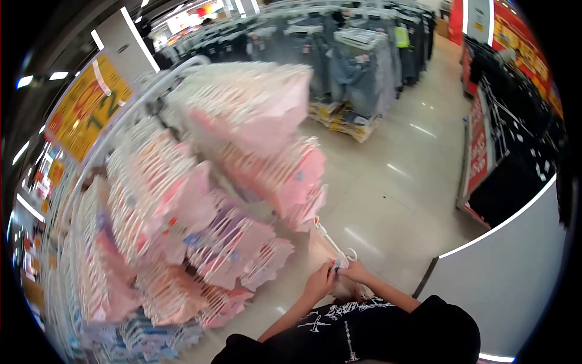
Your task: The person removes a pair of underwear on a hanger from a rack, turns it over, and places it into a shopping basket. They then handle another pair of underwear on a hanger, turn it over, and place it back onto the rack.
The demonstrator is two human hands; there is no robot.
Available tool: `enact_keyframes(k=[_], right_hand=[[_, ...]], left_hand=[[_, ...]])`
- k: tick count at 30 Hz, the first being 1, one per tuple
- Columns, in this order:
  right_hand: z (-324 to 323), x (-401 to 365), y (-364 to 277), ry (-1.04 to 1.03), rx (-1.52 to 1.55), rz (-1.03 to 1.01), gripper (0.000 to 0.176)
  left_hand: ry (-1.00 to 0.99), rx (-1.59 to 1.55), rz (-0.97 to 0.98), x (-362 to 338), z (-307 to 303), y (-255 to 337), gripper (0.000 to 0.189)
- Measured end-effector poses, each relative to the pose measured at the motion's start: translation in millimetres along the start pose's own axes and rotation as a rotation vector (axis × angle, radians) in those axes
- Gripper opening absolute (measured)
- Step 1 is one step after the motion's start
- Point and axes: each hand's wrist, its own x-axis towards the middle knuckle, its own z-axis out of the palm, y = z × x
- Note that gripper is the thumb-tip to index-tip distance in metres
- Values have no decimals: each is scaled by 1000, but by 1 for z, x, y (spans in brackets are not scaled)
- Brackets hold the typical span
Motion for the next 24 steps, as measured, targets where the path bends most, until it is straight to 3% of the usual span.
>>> enact_keyframes(k=[5,8,11,14,15,18,19,22,24], right_hand=[[-91,2,8,125,-52,146,35],[-125,4,-1,182,-157,155,31],[-141,23,23,201,-368,155,29],[-163,42,26,246,-293,215,26],[-167,52,33,288,-275,194,26],[-196,92,10,274,-128,275,27],[-202,115,30,274,-223,276,35],[-225,167,52,211,-233,269,37],[-235,205,53,169,-195,184,35]], left_hand=[[-184,-124,48,78,68,27,21],[-639,-879,-646,122,99,23,25],[-825,-1165,-953,163,101,44,26],[-907,-1750,-1485,209,120,19,26],[-991,-1777,-1469,225,123,15,26],[-941,-1439,-1448,283,102,43,26],[-974,-1375,-1160,299,102,37,24],[-769,-754,-609,359,94,43,19],[-708,-554,-214,394,76,47,21]])
